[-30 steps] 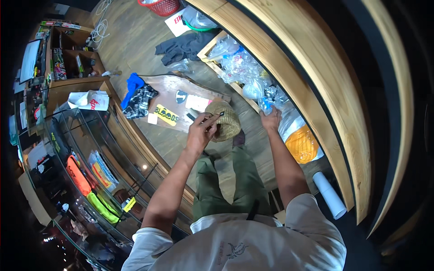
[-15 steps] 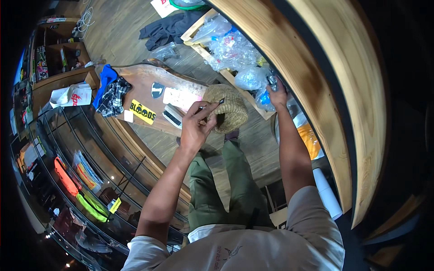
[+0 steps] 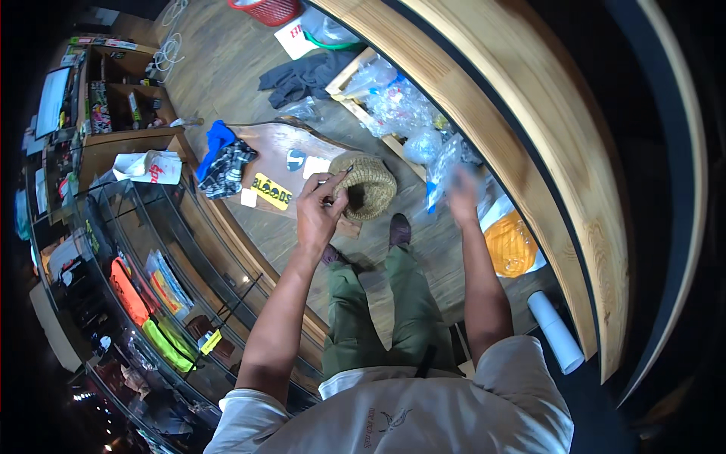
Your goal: The person uses a lint roller to clean several beanies and organizes them on wooden display shelves, then wipes a shelf with a cloth.
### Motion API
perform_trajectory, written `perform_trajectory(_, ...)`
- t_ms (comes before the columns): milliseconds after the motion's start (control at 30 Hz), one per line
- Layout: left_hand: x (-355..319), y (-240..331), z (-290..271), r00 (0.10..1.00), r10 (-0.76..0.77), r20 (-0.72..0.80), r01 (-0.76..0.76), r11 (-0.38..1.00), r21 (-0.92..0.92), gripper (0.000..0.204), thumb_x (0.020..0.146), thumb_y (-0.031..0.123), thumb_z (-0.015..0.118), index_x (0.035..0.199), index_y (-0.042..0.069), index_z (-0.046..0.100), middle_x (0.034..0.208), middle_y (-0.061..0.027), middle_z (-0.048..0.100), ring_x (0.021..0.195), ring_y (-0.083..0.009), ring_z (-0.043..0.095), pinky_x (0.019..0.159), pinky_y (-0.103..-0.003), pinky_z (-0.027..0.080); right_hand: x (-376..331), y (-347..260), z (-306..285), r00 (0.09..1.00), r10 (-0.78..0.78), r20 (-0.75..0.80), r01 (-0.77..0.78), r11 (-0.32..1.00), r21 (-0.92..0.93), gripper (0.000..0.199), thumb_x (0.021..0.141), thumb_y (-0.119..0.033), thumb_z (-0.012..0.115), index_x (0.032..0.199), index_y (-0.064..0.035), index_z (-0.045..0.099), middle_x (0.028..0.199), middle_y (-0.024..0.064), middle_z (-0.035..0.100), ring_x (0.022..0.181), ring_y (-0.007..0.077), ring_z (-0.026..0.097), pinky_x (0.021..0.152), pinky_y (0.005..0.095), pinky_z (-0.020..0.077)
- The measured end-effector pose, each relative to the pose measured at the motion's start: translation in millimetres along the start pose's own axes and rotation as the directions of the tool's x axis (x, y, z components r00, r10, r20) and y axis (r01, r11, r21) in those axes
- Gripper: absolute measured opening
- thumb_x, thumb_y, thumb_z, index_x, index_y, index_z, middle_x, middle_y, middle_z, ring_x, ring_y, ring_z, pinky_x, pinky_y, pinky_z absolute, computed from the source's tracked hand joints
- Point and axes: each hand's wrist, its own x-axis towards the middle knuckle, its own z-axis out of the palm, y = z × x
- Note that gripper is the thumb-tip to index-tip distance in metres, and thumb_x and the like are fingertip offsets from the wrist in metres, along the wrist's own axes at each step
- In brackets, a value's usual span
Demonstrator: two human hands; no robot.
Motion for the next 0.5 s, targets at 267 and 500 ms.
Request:
perform_trajectory(267, -24.9, 37.7, -74.4, 0.994, 0.104, -0.037, -0.104, 0.995, 0.0, 0.034, 0.082, 0.002, 0.068, 0.116, 0.004, 0.071, 0.093, -0.0076, 0.058, 0.066, -0.014, 0.056, 0.063, -0.027, 0.049, -198.1, -98.1, 43.0, 0.725, -0.579, 0.373, 0.644, 0.762, -0.07, 0.036, 0.083, -0.001, 0.062, 0.119, -0.0025, 0.065, 0.119, 0.0134, 0.066, 0.11, 0.0223, 0.062, 0.093, 0.035, 0.0486)
perform_trajectory(500, -60.6, 104.8, -143.1, 0.939, 0.344, -0.002, -0.344, 0.938, -0.042, 0.036, 0.079, 0.0, 0.07, 0.114, 0.006, 0.07, 0.094, -0.0117, 0.06, 0.077, -0.025, 0.065, 0.069, -0.034, 0.053, -277.3, -167.6, 116.6, 0.869, -0.422, 0.258, 0.493, 0.779, -0.387, 0.034, 0.084, -0.016, 0.06, 0.114, -0.0022, 0.065, 0.102, 0.0262, 0.067, 0.096, 0.0435, 0.064, 0.084, 0.0455, 0.0511)
